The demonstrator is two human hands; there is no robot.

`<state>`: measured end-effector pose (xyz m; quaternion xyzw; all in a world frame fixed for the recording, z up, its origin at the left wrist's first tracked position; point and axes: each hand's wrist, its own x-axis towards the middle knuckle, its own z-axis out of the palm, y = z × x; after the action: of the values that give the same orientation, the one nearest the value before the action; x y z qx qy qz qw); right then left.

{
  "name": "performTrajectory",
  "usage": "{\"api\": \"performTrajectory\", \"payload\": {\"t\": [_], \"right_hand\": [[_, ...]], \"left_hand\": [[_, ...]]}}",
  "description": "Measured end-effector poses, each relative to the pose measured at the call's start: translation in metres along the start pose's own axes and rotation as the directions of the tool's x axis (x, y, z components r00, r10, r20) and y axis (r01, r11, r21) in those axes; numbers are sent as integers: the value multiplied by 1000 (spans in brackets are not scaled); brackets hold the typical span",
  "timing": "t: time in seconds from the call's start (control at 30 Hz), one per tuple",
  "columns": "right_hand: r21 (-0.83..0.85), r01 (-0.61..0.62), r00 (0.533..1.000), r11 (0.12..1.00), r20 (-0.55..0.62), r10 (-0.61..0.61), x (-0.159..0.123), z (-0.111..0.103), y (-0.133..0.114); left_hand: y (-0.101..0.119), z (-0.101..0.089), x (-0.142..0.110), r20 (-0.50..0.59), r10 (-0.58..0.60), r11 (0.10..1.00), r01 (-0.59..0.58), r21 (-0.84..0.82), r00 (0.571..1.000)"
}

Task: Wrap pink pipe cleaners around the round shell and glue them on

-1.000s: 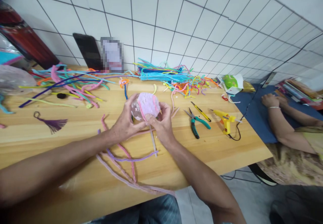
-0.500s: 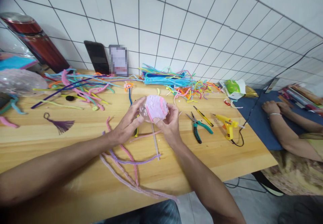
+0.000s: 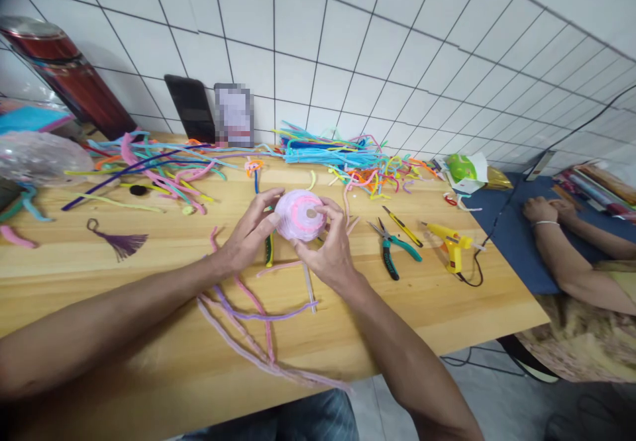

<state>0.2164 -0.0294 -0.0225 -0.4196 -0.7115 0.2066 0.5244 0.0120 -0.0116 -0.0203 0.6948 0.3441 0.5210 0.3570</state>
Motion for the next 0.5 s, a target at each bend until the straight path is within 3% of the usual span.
{"api": "performTrajectory", "payload": {"t": [0.17,0.5], "right_hand": [[-184,193,978,964,116,-174,-2,3,-2],[-208,295,951,933,158,-265,-4,7,-2]], "left_hand": [[-9,-2,1,85,68,997,-69,19,994],[-20,-6,5,142,107,990,-118,72,984]]}}
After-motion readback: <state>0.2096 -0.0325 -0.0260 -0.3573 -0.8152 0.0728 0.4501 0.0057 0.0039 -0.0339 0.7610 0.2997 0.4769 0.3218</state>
